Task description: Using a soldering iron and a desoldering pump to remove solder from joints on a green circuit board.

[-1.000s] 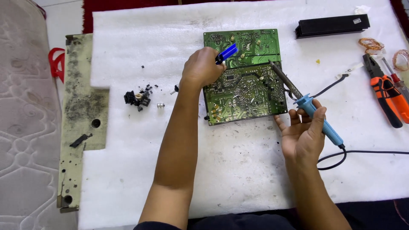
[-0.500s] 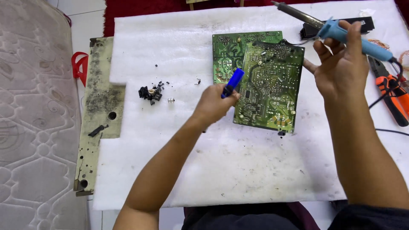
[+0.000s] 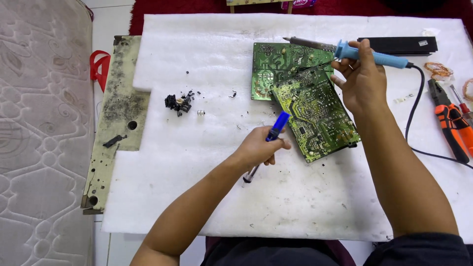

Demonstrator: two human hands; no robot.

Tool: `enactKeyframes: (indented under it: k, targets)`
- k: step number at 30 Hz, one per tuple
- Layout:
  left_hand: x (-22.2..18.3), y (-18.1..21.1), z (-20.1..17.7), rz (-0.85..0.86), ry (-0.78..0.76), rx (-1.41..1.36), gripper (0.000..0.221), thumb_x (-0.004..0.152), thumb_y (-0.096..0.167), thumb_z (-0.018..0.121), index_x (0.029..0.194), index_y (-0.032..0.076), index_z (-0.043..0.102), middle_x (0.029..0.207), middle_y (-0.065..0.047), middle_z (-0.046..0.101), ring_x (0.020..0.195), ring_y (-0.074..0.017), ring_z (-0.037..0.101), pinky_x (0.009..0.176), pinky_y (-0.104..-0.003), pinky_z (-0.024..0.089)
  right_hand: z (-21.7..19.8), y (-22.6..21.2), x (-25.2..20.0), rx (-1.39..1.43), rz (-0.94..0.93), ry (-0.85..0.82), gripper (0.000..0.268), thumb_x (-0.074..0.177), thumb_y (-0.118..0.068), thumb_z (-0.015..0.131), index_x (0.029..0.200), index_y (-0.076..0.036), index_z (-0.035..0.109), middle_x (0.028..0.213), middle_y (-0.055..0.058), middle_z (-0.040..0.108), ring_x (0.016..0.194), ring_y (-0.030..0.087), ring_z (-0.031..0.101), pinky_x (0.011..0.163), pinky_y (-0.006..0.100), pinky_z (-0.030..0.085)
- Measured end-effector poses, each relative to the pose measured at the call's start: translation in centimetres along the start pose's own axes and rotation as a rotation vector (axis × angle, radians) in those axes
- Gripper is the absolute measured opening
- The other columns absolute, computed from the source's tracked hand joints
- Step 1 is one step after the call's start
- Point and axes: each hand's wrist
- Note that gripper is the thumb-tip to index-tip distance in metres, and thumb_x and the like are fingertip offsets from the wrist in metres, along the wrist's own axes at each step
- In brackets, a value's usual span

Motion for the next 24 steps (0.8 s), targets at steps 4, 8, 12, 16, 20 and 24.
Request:
enactKeyframes:
  k: [4,8,12,16,20,24]
  targets:
    - [4.0,-1.7,-2.9,0.086,0.086,-0.233,0.061,0.099,0.013,0.075,0.156,-0.001,0.057,0.094,-0.01,0.066,0.06,-0.0125,0.057,0.053,-0.026,0.053,-2.5,0.1,-1.9,0.028,0.012,-0.001,0.039,0.096,-0.063,0.07,0.118,-0.03,0.075,0.084,-0.01,0.067,0.093,0.011,0.079,0.122,0.061,0.053]
    - [6.6,-1.5,-2.5,0.094,0.131,-0.382,0.063,0.101,0.025,0.071,0.157,0.004,0.053,0.088,-0.013,0.063,0.053,-0.0167,0.062,0.047,-0.031,0.044,-3.0,-0.2,-3.0,0.041,0.038,0.027,0.036,0.097,-0.063,0.069,0.116,-0.033,0.074,0.082,-0.012,0.066,0.092,0.01,0.079,0.125,0.076,0.044]
    - [6.7,-1.5,-1.0,0.088,0.076,-0.44,0.019,0.106,0.019,0.07,0.118,0.013,0.056,0.069,-0.006,0.056,0.052,-0.0173,0.061,0.048,-0.031,0.042,-2.8,-0.4,-2.6,0.051,0.048,0.008,0.035,0.097,-0.061,0.07,0.115,-0.031,0.073,0.08,-0.011,0.064,0.093,0.012,0.081,0.122,0.079,0.044]
    - [6.0,-2.2,-0.7,0.08,0.062,-0.455,0.038,0.104,0.021,0.071,0.136,0.008,0.057,0.065,-0.006,0.055,0.05,-0.0167,0.059,0.046,-0.03,0.041,-2.2,-0.3,-1.3,0.031,0.076,-0.022,0.037,0.097,-0.062,0.07,0.115,-0.03,0.074,0.079,-0.01,0.064,0.094,0.012,0.082,0.121,0.077,0.046]
    - [5.1,-3.0,-0.7,0.125,0.017,-0.424,0.053,0.105,0.026,0.07,0.146,0.003,0.049,0.059,-0.009,0.057,0.051,-0.0185,0.061,0.049,-0.032,0.046,-0.7,-0.4,-0.7,0.006,0.054,0.008,0.041,0.097,-0.06,0.072,0.118,-0.026,0.077,0.078,-0.008,0.066,0.086,0.013,0.079,0.106,0.066,0.058]
    - [2.7,-1.5,-1.8,0.21,0.141,-0.38,0.04,0.11,0.021,0.061,0.147,0.006,0.064,0.124,-0.013,0.083,0.052,-0.0133,0.058,0.051,-0.028,0.052,-1.4,-0.8,-1.1,-0.178,-0.19,0.12,0.051,0.099,-0.062,0.074,0.116,-0.014,0.079,0.08,-0.003,0.07,0.073,0.005,0.069,0.068,0.02,0.063]
Point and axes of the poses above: each hand's wrist, its own x-axis towards the middle knuckle, its own z-axis out of the palm, y = z × x
